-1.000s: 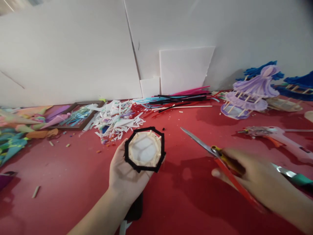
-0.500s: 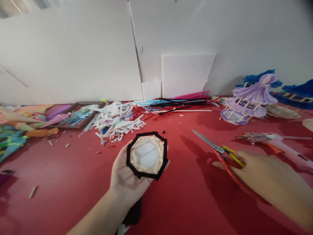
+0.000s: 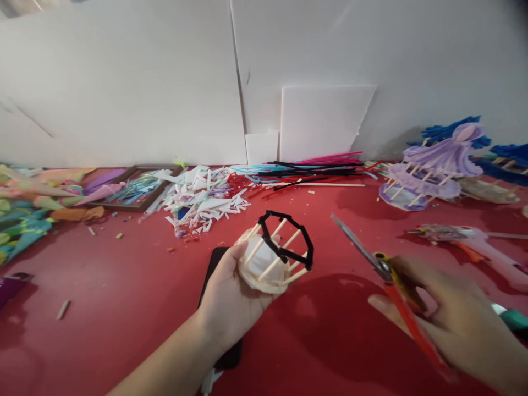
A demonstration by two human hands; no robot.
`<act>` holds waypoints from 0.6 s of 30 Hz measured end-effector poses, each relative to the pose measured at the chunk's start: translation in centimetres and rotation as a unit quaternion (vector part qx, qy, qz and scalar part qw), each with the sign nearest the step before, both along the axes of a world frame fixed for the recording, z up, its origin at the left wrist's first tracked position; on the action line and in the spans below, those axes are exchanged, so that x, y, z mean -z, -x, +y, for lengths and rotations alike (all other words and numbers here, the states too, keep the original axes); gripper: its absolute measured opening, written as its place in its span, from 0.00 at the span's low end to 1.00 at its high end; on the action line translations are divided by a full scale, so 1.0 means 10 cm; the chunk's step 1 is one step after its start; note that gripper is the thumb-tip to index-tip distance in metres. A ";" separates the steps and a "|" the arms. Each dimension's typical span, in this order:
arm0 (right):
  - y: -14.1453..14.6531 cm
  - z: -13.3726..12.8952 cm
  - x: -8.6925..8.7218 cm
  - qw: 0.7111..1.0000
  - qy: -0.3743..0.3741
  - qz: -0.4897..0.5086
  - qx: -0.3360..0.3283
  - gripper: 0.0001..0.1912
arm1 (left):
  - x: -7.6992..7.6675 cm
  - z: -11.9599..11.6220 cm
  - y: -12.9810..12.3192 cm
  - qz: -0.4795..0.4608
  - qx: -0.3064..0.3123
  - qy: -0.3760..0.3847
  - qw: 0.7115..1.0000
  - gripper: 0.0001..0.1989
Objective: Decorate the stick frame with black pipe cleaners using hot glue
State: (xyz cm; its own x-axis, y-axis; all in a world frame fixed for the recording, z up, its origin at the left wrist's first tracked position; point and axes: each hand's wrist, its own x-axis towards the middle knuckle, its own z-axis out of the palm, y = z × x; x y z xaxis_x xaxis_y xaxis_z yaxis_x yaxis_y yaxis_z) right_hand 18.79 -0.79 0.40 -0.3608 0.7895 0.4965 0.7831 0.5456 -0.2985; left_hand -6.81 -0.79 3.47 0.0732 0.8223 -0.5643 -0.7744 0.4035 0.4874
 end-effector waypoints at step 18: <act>-0.30 0.26 0.17 0.961 0.128 -0.070 0.235 0.27 | -0.01 0.05 -0.02 0.076 -0.056 -0.025 0.995 0.18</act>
